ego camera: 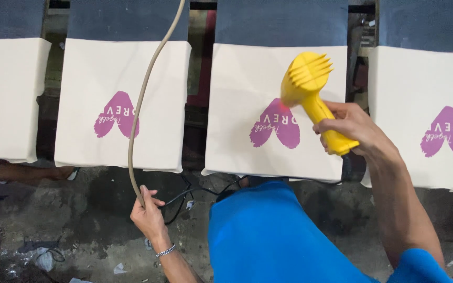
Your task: Using a handheld heat gun to dry screen-printed ink on shirts and a stick to advance the pallets in a production line.
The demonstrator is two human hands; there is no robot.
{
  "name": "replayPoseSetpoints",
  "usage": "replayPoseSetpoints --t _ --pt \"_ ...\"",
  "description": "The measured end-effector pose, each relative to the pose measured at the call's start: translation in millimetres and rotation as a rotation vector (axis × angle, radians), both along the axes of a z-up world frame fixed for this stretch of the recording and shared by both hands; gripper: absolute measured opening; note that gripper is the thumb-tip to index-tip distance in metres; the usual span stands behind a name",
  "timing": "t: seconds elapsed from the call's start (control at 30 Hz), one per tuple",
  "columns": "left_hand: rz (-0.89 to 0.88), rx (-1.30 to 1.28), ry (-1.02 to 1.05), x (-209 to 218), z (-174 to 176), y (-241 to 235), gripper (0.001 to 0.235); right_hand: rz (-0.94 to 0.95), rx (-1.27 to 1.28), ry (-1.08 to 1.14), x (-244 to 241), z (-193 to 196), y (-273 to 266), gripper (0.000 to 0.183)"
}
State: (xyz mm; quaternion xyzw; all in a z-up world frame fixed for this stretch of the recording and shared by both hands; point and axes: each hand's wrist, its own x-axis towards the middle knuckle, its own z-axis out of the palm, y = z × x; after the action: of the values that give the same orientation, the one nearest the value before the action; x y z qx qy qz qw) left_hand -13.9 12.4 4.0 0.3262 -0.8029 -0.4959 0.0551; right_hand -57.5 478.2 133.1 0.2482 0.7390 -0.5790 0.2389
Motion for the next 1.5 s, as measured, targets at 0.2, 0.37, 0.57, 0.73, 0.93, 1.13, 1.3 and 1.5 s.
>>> replayPoseSetpoints --t 0.2,0.37,0.57,0.73,0.93,1.13,1.3,1.5 --pt "0.005 0.003 0.002 -3 1 2 0.045 0.213 0.045 -0.048 20 -9 16 0.06" --pt "-0.047 0.02 0.047 -4 -9 1 0.044 0.146 0.047 -0.065 26 13 -6 0.065" --pt "-0.032 0.014 0.017 -8 -4 6 0.046 0.199 0.06 -0.201 41 8 5 0.076" --pt "-0.061 0.029 0.064 -7 -16 3 0.043 0.378 0.173 0.009 42 -17 12 0.08" --pt "-0.018 0.051 0.012 -6 -1 9 0.045 0.295 0.233 -0.226 48 8 13 0.082" --pt "-0.057 0.048 0.039 -6 -10 8 0.043 0.373 0.165 -0.21 53 6 14 0.078" --pt "-0.066 0.048 0.026 -7 -5 10 0.045 0.238 0.183 -0.199 51 14 10 0.074" --pt "-0.078 0.023 0.019 -9 -10 6 0.047 0.279 0.122 -0.198 69 18 20 0.065"
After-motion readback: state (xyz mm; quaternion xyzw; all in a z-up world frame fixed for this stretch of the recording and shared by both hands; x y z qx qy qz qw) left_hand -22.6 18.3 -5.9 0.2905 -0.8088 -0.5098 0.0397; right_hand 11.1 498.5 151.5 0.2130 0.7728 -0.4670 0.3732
